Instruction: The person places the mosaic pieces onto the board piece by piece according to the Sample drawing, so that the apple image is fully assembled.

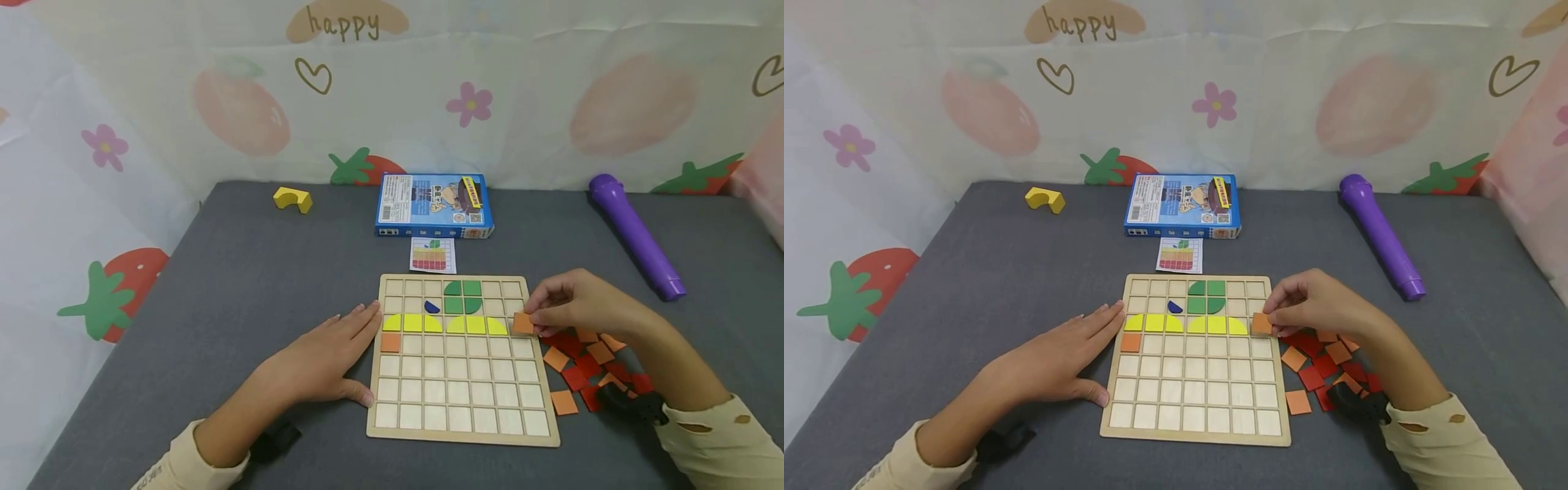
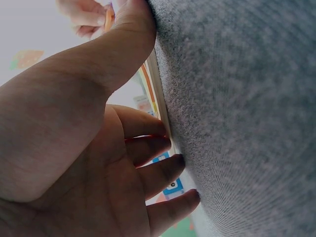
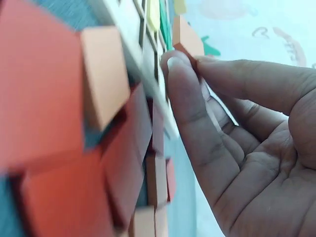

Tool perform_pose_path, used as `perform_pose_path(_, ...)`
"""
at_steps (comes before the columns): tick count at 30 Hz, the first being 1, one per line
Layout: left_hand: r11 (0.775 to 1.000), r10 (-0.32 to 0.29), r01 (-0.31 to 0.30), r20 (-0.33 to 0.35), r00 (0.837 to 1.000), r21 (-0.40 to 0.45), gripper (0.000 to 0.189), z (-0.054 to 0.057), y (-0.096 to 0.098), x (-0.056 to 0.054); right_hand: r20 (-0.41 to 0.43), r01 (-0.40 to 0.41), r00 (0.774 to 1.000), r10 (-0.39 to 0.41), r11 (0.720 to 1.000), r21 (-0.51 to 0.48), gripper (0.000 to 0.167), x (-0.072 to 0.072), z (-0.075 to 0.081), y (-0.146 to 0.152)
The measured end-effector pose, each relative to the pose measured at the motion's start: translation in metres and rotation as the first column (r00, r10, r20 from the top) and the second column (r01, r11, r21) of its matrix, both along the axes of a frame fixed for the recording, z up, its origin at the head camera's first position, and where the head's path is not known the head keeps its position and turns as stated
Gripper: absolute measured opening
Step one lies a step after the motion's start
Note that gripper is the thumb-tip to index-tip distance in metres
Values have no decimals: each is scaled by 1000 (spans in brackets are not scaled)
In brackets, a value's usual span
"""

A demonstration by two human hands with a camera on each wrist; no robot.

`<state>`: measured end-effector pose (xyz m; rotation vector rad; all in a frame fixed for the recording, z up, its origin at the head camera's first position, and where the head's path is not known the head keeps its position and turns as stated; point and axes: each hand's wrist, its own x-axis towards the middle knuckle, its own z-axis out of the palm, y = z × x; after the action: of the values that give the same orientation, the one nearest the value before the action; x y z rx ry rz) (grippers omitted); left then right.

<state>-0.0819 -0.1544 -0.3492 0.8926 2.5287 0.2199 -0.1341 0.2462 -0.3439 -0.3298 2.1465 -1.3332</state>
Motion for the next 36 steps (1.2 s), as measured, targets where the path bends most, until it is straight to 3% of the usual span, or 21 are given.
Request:
perform_pose_path(7,1000,-15,15,-15,1000,8,115,-1,-1,-1,-17,-45,999,45,998,-39,16,-7,2,-25)
perform_pose_path(19,999,-25,25,-16,1000,29,113,0,-2,0,-76,-88,993,87,996,-11,8,-12,-1,-57)
perform_pose_path(27,1000,-17,18,-20,1000,16,114,1,-1,0,-65,-123,991,118,990,-70,6,-11,-3,-79)
perform_pose_path(36,999,-23,23,-12,1000,28,112,1,-1,0,-81,-137,988,133,990,-41,3,-8,-7,-109)
